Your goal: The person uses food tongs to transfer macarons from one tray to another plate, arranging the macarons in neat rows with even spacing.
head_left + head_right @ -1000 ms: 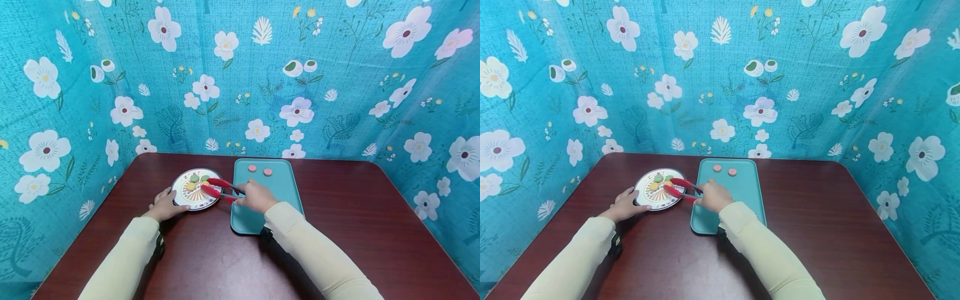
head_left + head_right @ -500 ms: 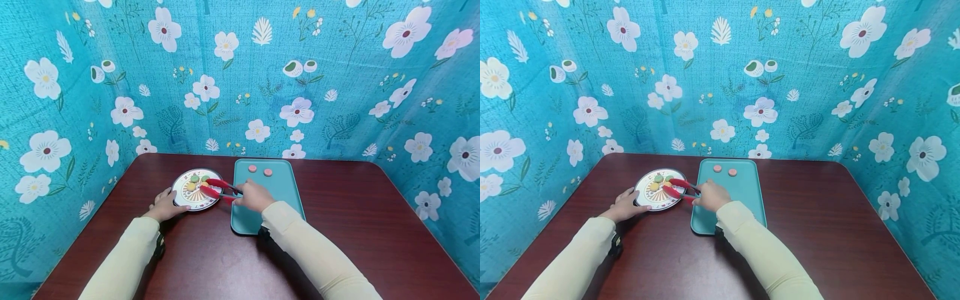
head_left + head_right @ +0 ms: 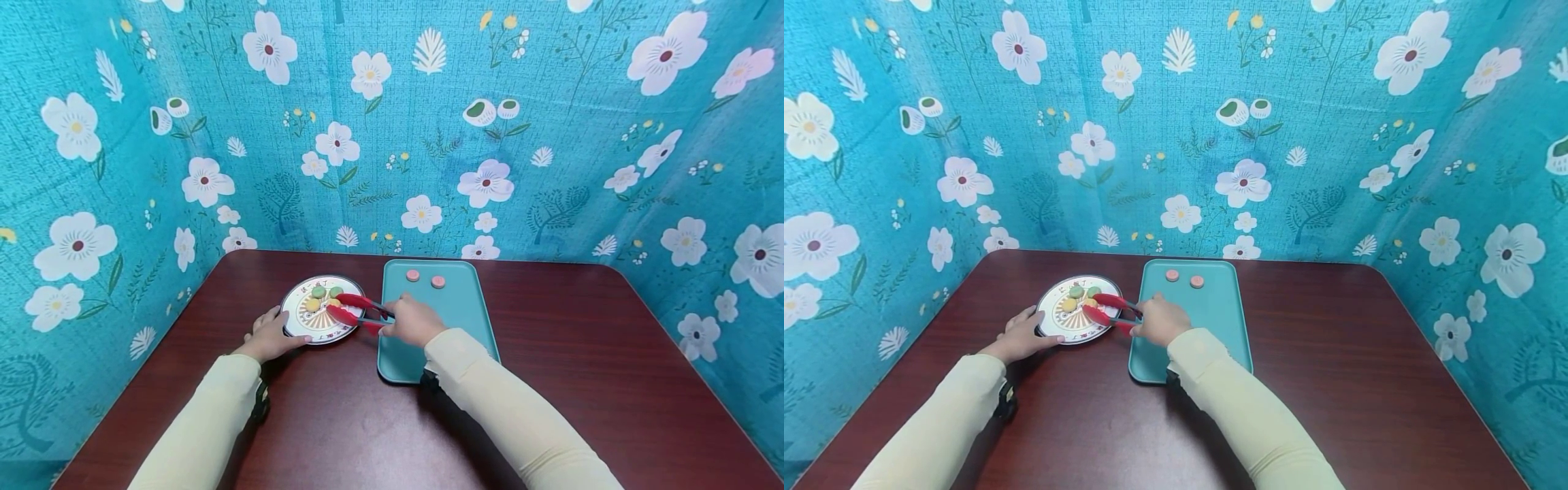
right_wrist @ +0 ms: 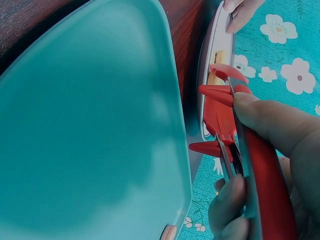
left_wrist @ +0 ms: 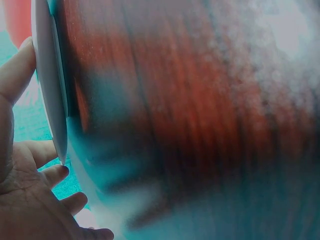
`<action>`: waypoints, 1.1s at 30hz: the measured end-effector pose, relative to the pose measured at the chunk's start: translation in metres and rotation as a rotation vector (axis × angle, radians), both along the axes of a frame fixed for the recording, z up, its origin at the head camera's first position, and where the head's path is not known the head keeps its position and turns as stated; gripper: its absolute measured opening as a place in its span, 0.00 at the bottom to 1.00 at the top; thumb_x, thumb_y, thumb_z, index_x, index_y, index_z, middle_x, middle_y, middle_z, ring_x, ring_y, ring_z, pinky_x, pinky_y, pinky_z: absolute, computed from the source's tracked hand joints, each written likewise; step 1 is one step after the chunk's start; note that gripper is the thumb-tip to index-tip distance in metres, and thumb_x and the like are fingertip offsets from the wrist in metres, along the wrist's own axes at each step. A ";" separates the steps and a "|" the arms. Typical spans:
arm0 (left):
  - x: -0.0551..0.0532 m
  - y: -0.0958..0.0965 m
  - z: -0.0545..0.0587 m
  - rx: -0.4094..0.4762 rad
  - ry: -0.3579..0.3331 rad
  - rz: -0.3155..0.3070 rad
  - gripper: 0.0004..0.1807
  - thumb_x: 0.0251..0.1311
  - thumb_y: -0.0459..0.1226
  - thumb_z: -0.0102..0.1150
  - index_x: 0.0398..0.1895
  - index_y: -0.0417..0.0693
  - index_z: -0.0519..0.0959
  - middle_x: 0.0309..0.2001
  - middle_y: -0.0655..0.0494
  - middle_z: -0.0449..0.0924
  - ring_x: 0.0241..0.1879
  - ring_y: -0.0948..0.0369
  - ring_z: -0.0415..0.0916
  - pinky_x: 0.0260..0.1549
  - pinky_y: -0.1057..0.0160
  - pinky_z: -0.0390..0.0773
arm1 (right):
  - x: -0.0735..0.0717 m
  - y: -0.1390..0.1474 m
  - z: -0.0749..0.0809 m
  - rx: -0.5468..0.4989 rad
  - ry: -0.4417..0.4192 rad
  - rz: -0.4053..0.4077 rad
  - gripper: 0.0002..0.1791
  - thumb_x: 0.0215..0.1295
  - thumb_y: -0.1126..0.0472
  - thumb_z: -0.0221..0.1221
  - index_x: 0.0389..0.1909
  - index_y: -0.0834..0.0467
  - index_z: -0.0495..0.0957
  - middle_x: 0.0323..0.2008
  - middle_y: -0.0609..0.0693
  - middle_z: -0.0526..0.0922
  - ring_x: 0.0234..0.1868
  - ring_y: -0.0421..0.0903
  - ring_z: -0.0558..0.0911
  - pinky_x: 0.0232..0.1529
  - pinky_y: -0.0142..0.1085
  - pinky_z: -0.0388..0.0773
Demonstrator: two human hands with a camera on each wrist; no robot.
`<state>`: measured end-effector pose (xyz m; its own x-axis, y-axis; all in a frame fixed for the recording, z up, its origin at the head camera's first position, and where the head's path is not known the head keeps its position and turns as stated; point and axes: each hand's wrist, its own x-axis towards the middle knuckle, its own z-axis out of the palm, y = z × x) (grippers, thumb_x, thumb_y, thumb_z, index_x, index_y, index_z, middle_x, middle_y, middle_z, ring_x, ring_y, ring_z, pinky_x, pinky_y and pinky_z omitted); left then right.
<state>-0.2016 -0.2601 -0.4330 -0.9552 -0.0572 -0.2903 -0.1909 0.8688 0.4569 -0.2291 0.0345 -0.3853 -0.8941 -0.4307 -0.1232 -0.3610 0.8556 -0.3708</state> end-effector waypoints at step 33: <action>0.002 0.002 0.004 0.020 -0.004 0.007 0.56 0.53 0.59 0.63 0.73 0.31 0.51 0.71 0.31 0.42 0.68 0.34 0.39 0.61 0.29 0.47 | -0.003 -0.010 0.005 0.059 0.016 0.013 0.31 0.56 0.48 0.69 0.61 0.54 0.76 0.44 0.54 0.75 0.33 0.46 0.74 0.27 0.37 0.74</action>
<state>-0.1996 -0.2584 -0.4289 -0.9537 -0.0576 -0.2953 -0.1985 0.8580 0.4737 -0.2318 0.0245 -0.3802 -0.8907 -0.4344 -0.1343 -0.3775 0.8712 -0.3140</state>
